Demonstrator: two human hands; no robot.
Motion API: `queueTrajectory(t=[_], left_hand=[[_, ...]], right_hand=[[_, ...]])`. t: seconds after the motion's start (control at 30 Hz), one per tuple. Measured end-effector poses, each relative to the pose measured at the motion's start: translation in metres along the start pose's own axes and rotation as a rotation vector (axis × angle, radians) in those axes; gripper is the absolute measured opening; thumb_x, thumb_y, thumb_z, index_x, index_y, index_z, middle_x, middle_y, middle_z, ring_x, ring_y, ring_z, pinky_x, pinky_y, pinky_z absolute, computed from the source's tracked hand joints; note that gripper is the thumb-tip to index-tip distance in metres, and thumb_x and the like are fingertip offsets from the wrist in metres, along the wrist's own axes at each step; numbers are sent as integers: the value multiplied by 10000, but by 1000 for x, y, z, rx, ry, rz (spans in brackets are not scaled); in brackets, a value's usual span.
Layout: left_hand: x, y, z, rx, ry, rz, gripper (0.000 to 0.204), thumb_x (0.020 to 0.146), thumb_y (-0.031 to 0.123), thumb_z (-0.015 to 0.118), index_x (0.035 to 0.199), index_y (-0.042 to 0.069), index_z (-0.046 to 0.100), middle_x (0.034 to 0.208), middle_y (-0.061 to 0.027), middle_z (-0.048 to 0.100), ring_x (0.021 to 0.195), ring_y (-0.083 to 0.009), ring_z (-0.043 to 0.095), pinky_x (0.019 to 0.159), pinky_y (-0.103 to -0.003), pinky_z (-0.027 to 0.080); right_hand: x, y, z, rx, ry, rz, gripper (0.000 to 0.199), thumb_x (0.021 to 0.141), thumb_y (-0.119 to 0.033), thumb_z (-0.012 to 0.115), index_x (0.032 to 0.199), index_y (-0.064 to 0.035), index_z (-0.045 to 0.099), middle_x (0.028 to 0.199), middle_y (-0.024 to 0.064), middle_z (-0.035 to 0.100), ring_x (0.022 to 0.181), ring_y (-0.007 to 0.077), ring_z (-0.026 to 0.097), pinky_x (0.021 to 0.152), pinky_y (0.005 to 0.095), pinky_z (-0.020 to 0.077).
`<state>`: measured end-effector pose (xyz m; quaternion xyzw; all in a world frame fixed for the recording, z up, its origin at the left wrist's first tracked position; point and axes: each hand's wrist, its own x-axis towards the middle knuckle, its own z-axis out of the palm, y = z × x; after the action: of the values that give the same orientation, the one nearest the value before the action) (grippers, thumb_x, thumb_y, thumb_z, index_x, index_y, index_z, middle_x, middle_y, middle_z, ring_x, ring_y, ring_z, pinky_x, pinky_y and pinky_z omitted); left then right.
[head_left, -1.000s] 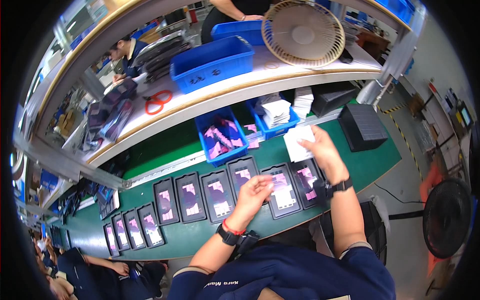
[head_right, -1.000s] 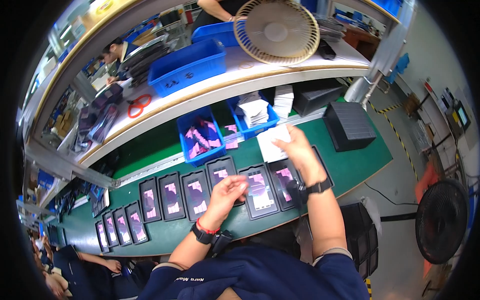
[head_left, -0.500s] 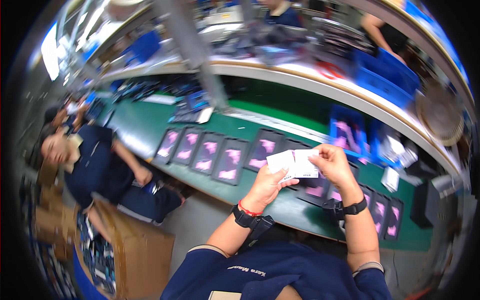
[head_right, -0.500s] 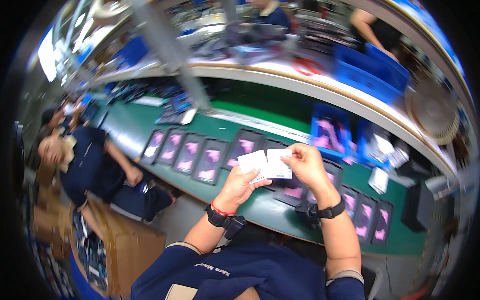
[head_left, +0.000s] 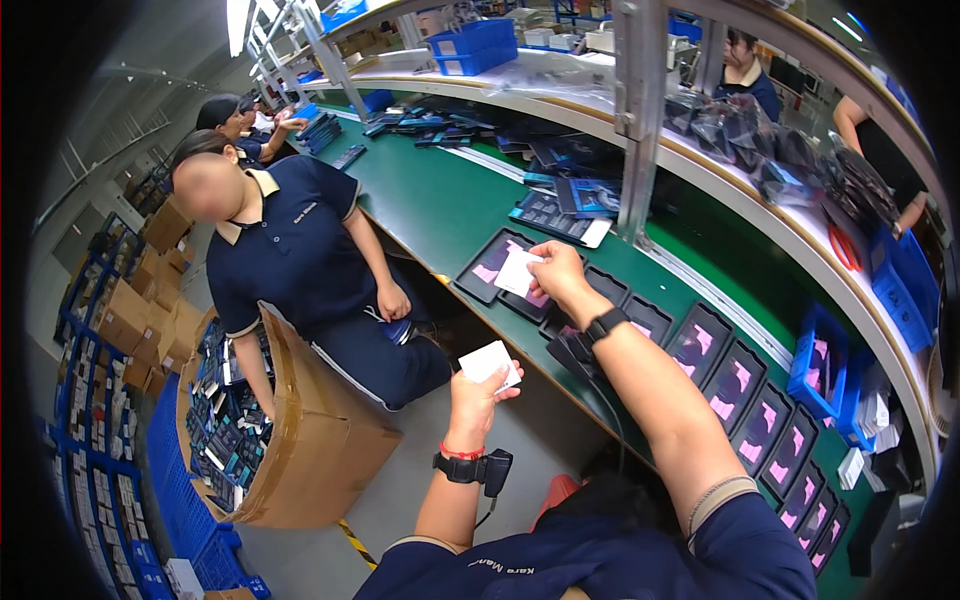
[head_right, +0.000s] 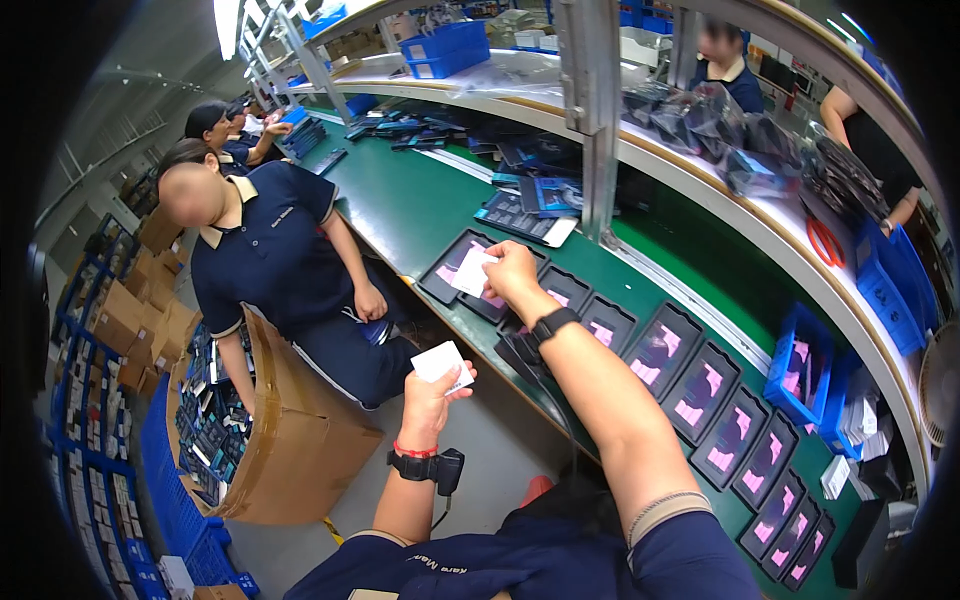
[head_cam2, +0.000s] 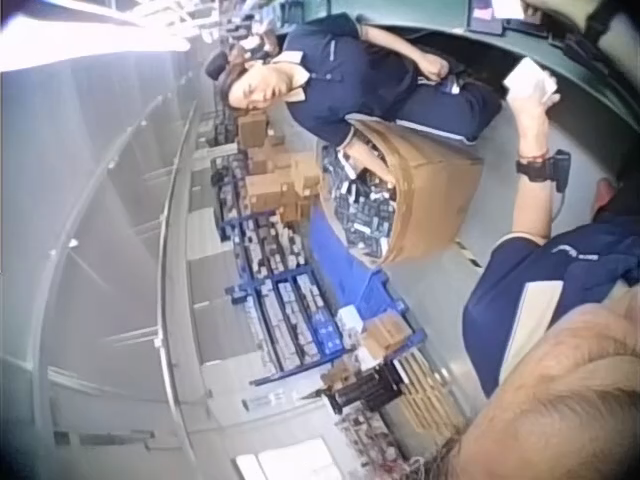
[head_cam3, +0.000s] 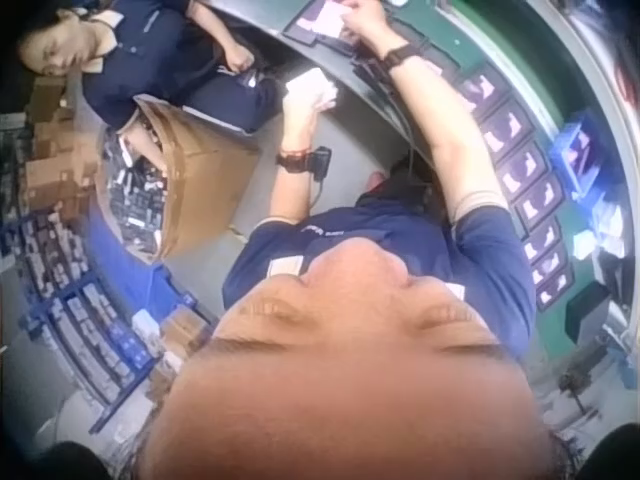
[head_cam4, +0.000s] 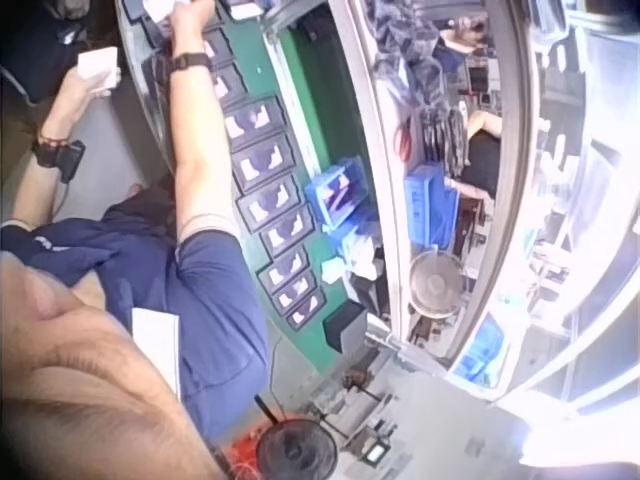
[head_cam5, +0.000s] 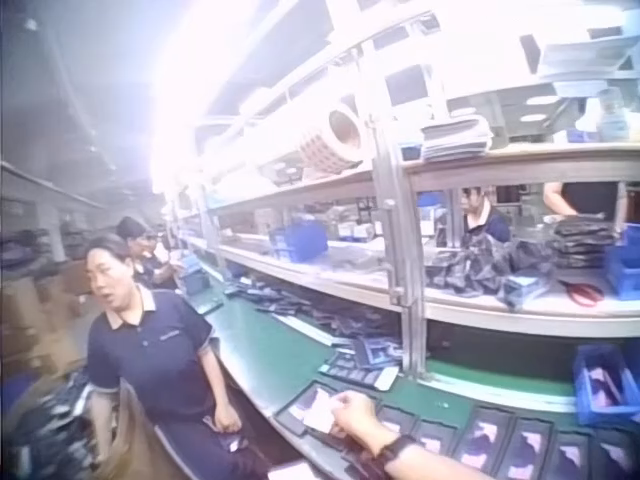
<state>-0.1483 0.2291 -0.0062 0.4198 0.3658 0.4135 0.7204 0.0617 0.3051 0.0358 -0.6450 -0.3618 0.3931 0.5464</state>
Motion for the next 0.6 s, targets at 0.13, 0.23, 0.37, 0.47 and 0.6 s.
queueTrajectory(t=[0.13, 0.23, 0.37, 0.47, 0.6], left_hand=[[5, 3, -8, 20, 33, -10, 316, 802, 39, 658, 1097, -28, 568, 949, -151, 661, 792, -215, 666, 578, -272, 548], [17, 6, -12, 36, 43, 34, 281, 791, 19, 663, 1060, -30, 600, 919, -117, 663, 730, -157, 648, 513, -229, 513], [39, -3, -6, 42, -42, 99, 283, 804, 16, 652, 1074, -32, 584, 904, -92, 651, 690, -129, 621, 484, -212, 479], [45, -5, 0, -72, -42, 81, 273, 887, 67, 554, 1134, -46, 520, 959, -143, 639, 773, -200, 648, 577, -274, 539], [47, -6, -14, -281, -47, -19, 327, 949, 123, 429, 1233, -38, 444, 1056, -214, 614, 899, -273, 641, 725, -363, 557]], right_hand=[[17, 1, 21, -157, 95, -36, 329, 789, -133, 678, 1060, 21, 572, 787, 88, 631, 611, 154, 603, 516, 273, 485], [-18, -4, 22, -121, -177, -152, 339, 691, -237, 781, 869, 12, 636, 737, 76, 644, 671, 126, 590, 636, 283, 486], [-54, 10, 12, -365, -367, -155, 261, 689, -220, 791, 672, -7, 640, 632, 32, 619, 619, 101, 555, 584, 269, 447], [-47, 12, -3, -261, -328, -65, 187, 739, -154, 748, 702, -4, 642, 596, 39, 601, 505, 95, 533, 466, 255, 422], [-18, 10, -19, -128, -43, 37, 142, 776, -111, 701, 742, 16, 647, 544, 44, 579, 415, 80, 507, 359, 234, 396]])
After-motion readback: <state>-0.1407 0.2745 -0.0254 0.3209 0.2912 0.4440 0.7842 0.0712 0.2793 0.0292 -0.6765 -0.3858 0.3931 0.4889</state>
